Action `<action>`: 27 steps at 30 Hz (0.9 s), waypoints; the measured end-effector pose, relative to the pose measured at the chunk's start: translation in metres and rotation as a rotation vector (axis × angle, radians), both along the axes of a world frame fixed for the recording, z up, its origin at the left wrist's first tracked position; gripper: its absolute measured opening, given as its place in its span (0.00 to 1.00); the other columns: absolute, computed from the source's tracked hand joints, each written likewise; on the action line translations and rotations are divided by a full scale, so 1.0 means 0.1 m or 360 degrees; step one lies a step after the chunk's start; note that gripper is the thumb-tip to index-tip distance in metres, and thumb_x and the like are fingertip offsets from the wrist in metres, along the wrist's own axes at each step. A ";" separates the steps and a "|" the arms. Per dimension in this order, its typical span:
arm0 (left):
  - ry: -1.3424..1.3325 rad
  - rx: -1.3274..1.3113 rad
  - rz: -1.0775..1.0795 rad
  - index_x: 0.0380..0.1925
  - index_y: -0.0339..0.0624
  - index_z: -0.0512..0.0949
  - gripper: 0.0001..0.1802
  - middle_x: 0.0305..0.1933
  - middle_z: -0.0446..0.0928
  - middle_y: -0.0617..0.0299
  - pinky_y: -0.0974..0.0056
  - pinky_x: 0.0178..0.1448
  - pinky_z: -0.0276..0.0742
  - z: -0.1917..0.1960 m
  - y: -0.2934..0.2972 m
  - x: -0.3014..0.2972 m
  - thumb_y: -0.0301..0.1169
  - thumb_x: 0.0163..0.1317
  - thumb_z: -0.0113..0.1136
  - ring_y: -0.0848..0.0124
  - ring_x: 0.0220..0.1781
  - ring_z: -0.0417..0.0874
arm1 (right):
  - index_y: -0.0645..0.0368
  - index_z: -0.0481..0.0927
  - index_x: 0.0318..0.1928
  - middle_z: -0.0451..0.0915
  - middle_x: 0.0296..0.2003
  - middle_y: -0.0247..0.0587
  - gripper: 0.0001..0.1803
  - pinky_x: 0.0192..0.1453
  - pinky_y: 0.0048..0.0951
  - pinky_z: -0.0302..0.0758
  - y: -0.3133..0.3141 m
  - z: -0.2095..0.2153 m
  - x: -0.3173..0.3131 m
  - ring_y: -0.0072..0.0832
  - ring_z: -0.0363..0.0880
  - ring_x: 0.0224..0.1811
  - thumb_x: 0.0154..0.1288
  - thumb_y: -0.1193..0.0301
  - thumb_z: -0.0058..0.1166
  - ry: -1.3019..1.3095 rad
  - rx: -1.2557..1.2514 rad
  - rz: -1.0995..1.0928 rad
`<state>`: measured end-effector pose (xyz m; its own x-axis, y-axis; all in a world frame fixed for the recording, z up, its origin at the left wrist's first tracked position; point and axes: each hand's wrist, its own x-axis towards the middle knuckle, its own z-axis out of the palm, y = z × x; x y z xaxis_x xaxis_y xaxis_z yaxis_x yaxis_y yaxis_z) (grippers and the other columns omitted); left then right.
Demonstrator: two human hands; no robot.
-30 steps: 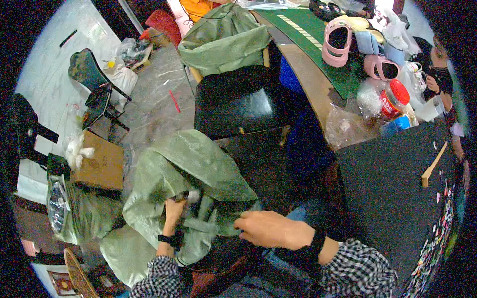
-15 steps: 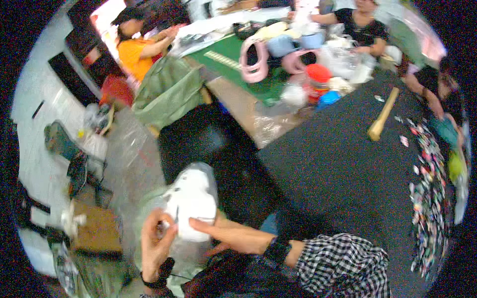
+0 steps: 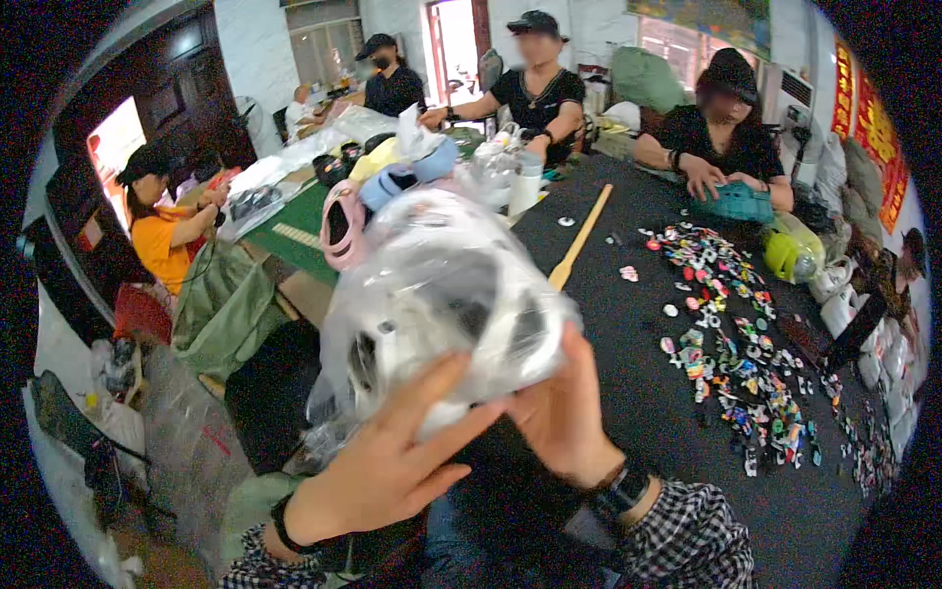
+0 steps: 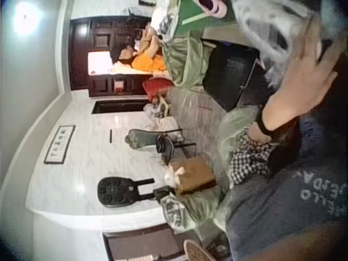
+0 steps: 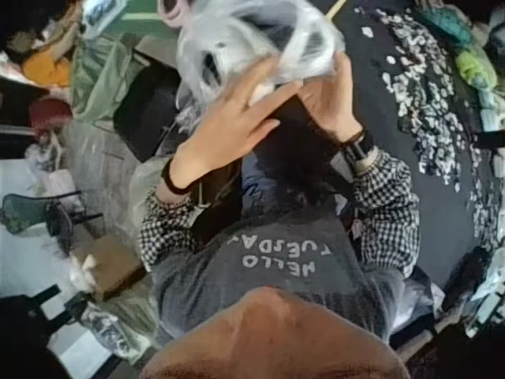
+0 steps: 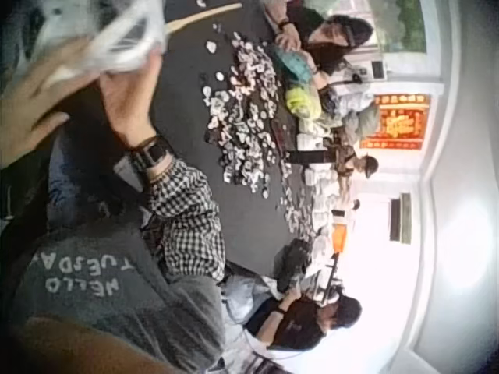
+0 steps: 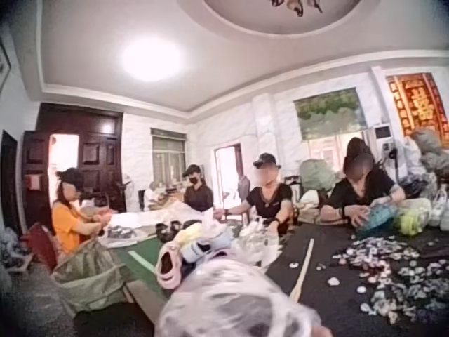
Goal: The person is attaching decorative charms or accessories to clogs/shoes.
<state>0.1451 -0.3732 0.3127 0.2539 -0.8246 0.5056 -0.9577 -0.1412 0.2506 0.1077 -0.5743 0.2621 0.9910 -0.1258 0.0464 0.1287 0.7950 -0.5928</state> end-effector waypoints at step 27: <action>0.0666 -0.0448 0.0375 0.68 0.38 0.65 0.37 0.39 0.70 0.55 0.64 0.46 0.71 -0.76 -0.09 0.18 0.19 0.54 0.61 0.65 0.39 0.73 | 0.67 0.64 0.67 0.67 0.66 0.47 0.29 0.70 0.32 0.62 -0.98 -0.12 -0.05 0.33 0.66 0.66 0.73 0.63 0.49 0.0539 -0.1617 -0.0354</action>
<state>0.1633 -0.3819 0.2367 0.6415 -0.5689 0.5146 -0.7191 -0.2123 0.6616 0.1025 -0.6725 0.2506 0.9318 -0.3606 -0.0411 -0.0848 -0.1060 -0.9907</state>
